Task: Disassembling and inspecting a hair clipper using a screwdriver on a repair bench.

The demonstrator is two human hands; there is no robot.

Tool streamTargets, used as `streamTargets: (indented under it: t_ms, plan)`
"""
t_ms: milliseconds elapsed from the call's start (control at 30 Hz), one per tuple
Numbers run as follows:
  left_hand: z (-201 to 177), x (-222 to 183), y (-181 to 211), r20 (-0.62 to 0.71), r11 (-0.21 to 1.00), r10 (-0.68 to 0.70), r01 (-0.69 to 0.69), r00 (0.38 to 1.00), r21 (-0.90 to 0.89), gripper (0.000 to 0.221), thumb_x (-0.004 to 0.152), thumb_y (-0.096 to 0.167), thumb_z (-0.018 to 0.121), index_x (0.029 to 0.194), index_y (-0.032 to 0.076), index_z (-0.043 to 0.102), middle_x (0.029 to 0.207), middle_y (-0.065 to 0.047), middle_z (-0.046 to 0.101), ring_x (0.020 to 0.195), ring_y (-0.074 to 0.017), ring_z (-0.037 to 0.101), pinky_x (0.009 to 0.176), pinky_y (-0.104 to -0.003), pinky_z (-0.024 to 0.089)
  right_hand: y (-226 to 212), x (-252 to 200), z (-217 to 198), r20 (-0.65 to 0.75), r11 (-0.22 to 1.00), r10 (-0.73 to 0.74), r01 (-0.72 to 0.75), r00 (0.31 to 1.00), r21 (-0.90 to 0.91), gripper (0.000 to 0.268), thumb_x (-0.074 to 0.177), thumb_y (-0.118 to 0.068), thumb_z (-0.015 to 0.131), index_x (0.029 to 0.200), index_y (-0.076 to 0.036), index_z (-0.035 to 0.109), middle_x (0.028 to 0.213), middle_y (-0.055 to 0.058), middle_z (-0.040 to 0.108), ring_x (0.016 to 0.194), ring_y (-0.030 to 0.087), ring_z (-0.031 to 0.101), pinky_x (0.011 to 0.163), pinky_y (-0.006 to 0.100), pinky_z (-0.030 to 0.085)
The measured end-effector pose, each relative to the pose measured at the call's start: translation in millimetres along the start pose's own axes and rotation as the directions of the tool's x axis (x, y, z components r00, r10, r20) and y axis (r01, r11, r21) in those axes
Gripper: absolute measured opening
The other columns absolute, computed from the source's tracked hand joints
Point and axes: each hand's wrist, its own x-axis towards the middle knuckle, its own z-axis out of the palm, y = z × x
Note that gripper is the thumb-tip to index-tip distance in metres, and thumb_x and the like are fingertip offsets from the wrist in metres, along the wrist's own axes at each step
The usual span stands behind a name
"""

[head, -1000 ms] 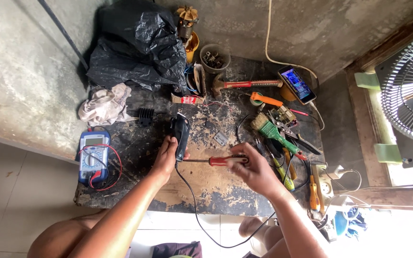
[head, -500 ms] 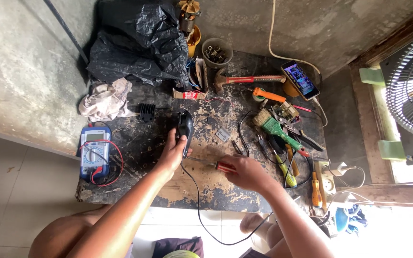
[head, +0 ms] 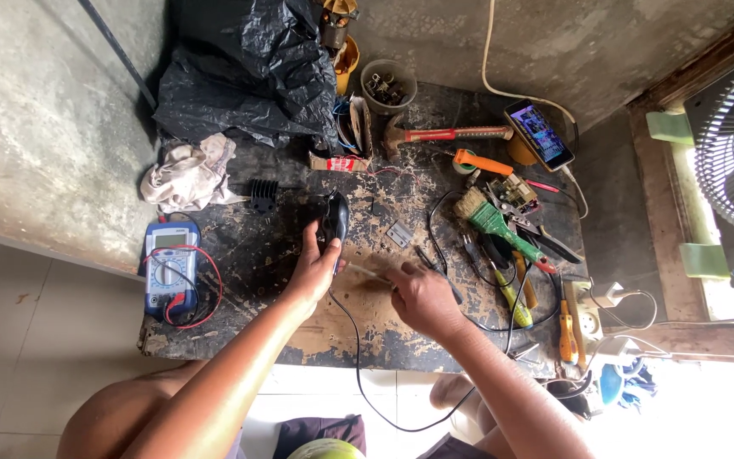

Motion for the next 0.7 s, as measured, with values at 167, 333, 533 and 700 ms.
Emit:
streamTargets:
  t_ms: [167, 333, 533, 700]
  plan:
    - [-3.0, -4.5, 2.8, 0.023, 1.000, -0.019, 0.019, 1.000, -0.013, 0.055, 0.104, 0.027, 0.049, 0.153, 0.019, 0.027, 0.114, -0.027, 0.057, 0.088, -0.0310, 0.070, 0.082, -0.045, 0.062, -0.1, -3.2, -11.2, -0.099, 1.000, -0.019, 0.017, 0.995, -0.022, 0.032, 0.080, -0.029, 0.067, 0.112, -0.025, 0.069, 0.079, 0.007, 0.064, 0.078, 0.032, 0.072, 0.068, 0.046, 0.060]
    - [-2.5, -6.1, 6.5, 0.015, 0.999, -0.017, 0.018, 1.000, -0.034, 0.053, 0.104, 0.026, 0.049, 0.153, 0.018, 0.029, 0.119, -0.028, 0.055, 0.089, -0.0315, 0.070, 0.083, -0.046, 0.062, 15.3, -0.9, 8.1, -0.107, 0.999, 0.016, -0.021, 0.994, -0.050, 0.031, 0.077, -0.028, 0.068, 0.107, -0.024, 0.069, 0.079, 0.007, 0.061, 0.079, 0.033, 0.070, 0.067, 0.047, 0.059]
    - [-6.1, -2.6, 16.0, 0.032, 0.998, -0.056, 0.057, 0.998, -0.037, 0.054, 0.104, 0.030, 0.050, 0.153, 0.015, 0.032, 0.116, -0.029, 0.056, 0.087, -0.0343, 0.071, 0.079, -0.047, 0.063, 18.8, -1.3, 12.0, -0.072, 0.998, 0.030, -0.033, 0.997, -0.048, 0.030, 0.077, -0.027, 0.068, 0.107, -0.023, 0.067, 0.083, 0.008, 0.060, 0.083, 0.033, 0.069, 0.070, 0.047, 0.059]
    - [-7.7, 3.5, 13.8, 0.011, 0.996, -0.083, 0.083, 0.997, 0.018, 0.056, 0.102, 0.030, 0.055, 0.152, 0.013, 0.036, 0.114, -0.031, 0.060, 0.077, -0.0346, 0.074, 0.068, -0.045, 0.065, 4.6, -3.0, -4.2, -0.083, 0.998, 0.037, -0.041, 0.996, -0.056, 0.038, 0.077, -0.024, 0.067, 0.114, -0.020, 0.062, 0.092, 0.007, 0.060, 0.093, 0.031, 0.069, 0.076, 0.044, 0.059]
